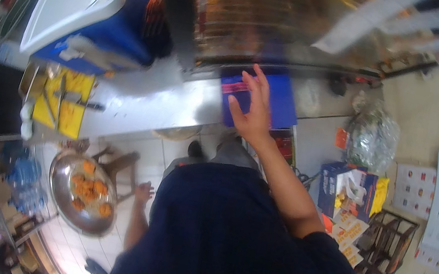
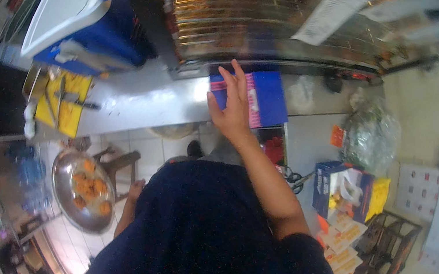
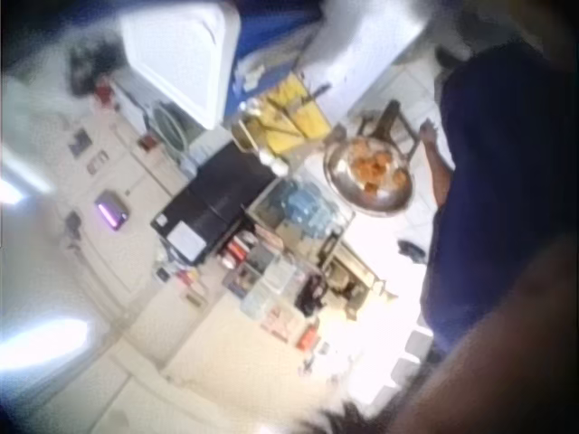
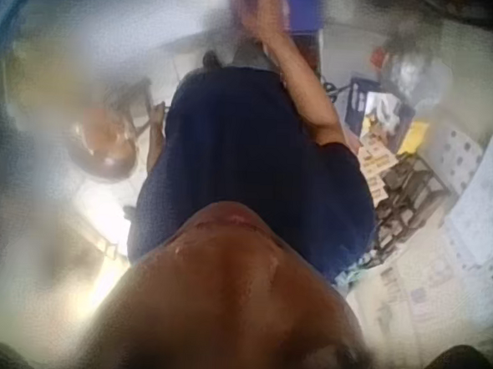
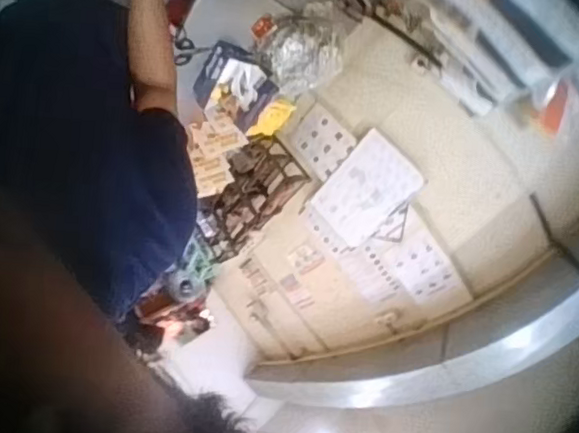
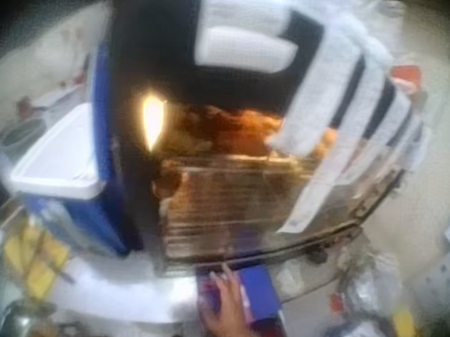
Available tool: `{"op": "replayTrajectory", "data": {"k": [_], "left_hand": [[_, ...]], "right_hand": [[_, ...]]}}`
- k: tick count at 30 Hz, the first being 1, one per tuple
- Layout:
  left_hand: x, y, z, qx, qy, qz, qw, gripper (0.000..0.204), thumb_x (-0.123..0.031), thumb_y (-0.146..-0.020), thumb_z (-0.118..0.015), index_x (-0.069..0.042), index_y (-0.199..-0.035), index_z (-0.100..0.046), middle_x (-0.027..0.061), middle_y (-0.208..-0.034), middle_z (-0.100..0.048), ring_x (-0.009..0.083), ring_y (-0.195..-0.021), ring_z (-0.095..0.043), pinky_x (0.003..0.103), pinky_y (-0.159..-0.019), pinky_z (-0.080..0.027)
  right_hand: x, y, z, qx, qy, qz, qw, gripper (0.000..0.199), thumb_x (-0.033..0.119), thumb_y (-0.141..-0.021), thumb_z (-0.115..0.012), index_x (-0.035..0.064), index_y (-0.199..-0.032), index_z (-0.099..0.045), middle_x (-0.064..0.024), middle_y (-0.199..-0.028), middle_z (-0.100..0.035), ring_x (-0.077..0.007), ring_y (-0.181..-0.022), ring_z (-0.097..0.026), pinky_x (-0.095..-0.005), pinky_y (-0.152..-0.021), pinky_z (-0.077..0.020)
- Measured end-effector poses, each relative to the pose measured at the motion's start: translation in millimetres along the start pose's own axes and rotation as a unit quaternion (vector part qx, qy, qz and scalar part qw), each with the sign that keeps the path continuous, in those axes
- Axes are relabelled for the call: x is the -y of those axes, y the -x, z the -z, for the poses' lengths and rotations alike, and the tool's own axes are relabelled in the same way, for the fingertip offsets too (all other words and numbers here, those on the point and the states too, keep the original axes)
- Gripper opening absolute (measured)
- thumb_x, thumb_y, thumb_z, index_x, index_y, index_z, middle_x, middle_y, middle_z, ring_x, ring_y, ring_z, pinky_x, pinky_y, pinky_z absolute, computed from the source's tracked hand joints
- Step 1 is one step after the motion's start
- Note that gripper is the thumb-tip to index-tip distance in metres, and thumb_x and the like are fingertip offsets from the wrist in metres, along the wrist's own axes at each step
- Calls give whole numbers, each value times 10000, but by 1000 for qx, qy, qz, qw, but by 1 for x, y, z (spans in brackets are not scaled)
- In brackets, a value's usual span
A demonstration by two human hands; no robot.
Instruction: The person assembles bento-style meal boxes by placing cooked chicken pieces, rice, and vegetables into containers, then adding receipts and closing the boxes. They handle multiple boxes sequentially and place them on a nearby counter.
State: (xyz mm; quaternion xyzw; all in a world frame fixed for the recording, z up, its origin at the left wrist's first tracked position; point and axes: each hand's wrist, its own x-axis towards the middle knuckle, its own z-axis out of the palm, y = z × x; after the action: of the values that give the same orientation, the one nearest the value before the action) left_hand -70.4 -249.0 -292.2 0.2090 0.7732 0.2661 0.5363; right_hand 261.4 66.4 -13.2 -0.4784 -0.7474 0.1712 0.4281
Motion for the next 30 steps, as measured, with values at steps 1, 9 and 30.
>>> {"op": "replayTrajectory", "data": {"k": [1,9,30], "left_hand": [[15,-18,2,14,18,-5,1000,379,-377,-874,-591,-21,-1006,-592,122,-830,-653,196,-646,-622,303,-533,-487],[-28,-63,-32,114,-90,-51,988,371,-350,-898,-556,-10,-1046,-570,136,-884,-647,221,-701,-630,318,-569,-499],[-202,-77,-119,178,-205,98,958,373,-319,-922,-518,1,-1114,-534,153,-1006,-637,259,-827,-644,364,-641,-513]], "right_hand": [[-8,-9,2,-43,-30,-26,998,512,116,-801,-629,11,-1269,-449,-229,-1396,-329,-369,-1191,-431,-406,-995,-374],[-29,-88,84,-431,-3,90,898,407,23,-798,-572,13,-1179,-430,-177,-1284,-370,-211,-996,-456,-320,-874,-395],[-151,-246,548,-472,-135,-43,870,272,158,-819,-627,-4,-1030,-571,-122,-873,-624,-190,-798,-591,-329,-700,-488]]}}
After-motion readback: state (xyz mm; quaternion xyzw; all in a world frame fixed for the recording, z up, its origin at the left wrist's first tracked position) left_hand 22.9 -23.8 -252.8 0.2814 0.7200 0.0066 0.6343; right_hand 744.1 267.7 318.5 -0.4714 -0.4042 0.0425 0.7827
